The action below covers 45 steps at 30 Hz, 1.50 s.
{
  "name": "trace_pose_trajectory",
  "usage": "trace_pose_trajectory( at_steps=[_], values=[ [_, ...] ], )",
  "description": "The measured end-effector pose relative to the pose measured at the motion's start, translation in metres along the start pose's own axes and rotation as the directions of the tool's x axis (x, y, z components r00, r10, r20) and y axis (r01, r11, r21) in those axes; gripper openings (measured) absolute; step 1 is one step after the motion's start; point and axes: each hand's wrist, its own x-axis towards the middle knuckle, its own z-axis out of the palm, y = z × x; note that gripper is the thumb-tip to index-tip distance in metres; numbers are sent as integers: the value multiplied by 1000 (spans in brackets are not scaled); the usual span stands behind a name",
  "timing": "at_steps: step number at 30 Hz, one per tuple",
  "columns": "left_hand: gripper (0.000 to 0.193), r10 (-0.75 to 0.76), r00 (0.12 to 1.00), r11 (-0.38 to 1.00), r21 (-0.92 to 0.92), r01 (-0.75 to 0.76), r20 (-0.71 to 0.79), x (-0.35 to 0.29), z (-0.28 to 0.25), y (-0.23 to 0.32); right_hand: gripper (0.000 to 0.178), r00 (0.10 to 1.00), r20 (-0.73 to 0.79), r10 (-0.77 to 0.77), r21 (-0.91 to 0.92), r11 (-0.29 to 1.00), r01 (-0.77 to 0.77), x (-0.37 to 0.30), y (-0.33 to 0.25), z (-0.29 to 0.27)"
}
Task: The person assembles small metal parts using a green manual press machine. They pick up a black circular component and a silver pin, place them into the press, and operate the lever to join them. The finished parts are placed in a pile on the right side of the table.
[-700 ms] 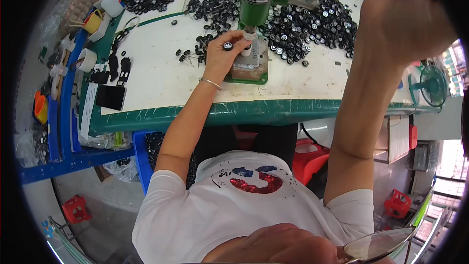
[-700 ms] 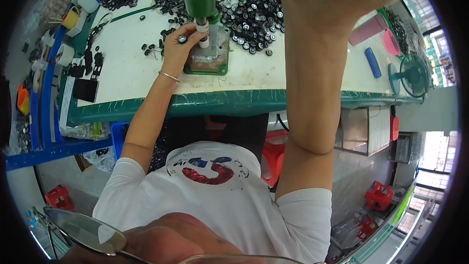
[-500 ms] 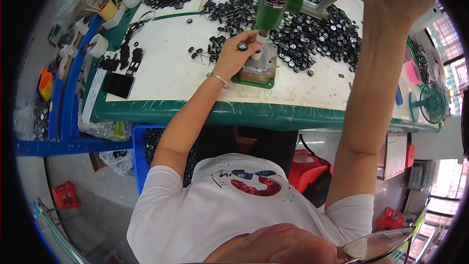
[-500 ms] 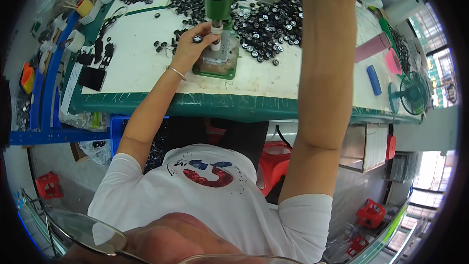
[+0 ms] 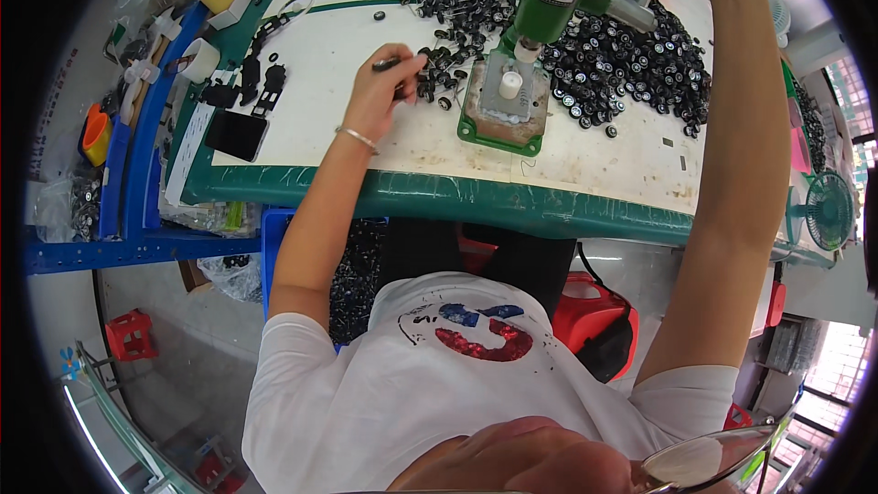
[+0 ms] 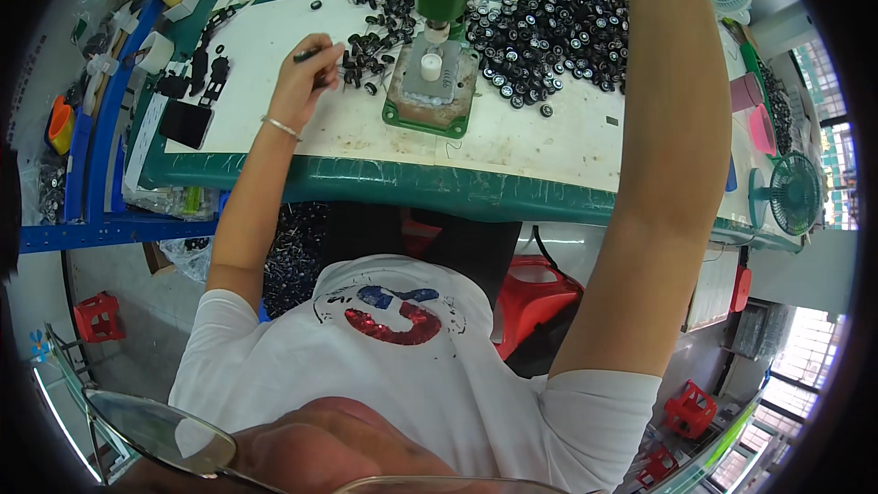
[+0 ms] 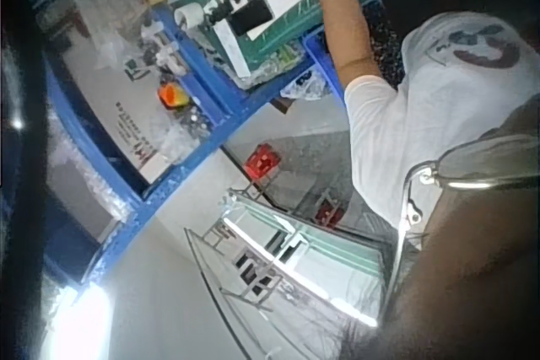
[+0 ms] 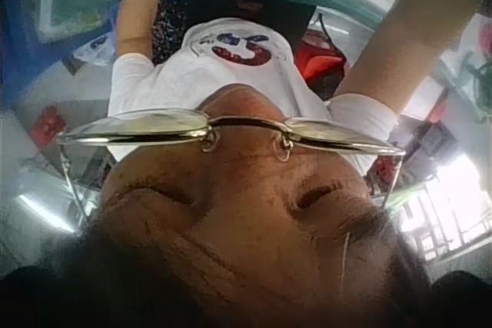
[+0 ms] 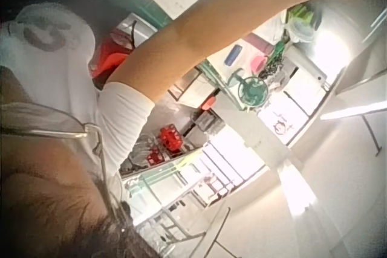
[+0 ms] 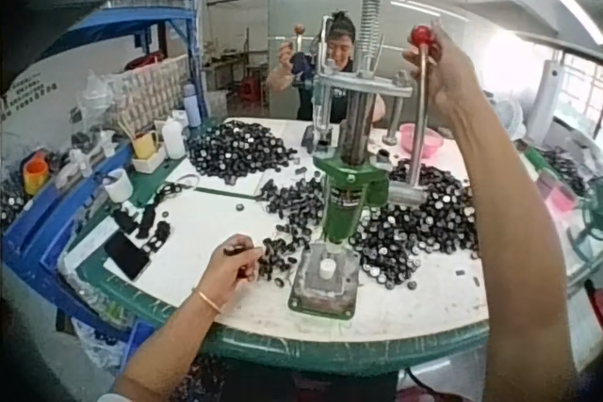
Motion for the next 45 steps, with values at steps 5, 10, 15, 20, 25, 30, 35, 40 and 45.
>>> trace_pose_trajectory(
  at_steps=[5, 10, 15, 20, 25, 30, 35, 40, 45],
  values=[
    [21, 228, 961, 689, 671, -274, 159, -27, -2, -6, 39, 990, 77, 115, -385, 920, -76, -87, 18, -46],
    [19, 398, 851, 283, 837, -468, 341, -19, 8, -27, 33, 876, 232, 423, -792, 605, -82, -183, 67, -106],
    [15, 399, 872, 462, 760, -457, 283, -12, 10, -22, 24, 865, 230, 445, -961, 244, 130, -263, 86, -125],
    [9, 339, 939, 856, 397, -330, 51, -7, 13, -12, 27, 921, 158, 357, -972, 220, 82, -283, 92, -127],
    [7, 43, 999, 999, -3, -43, 28, -11, 21, 2, 21, 963, 63, 260, -989, 143, 26, -289, 95, -143],
    [16, 48, 993, 999, -24, -46, 104, -9, 30, -8, 18, 963, 128, 235, -973, 219, 76, -289, 108, -160],
    [22, 10, 998, 1000, 9, -10, 63, -8, 34, -8, 17, 957, 158, 241, -969, 225, 103, -283, 102, -147],
    [24, 2, 1000, 999, -43, -1, 31, -11, 40, -11, 16, 937, 223, 268, -966, 186, 177, -282, 102, -124],
    [22, -16, 999, 1000, -10, 16, 52, -13, 39, -17, 25, 967, 150, 205, -908, 416, 53, -297, 106, -124]
  ],
)
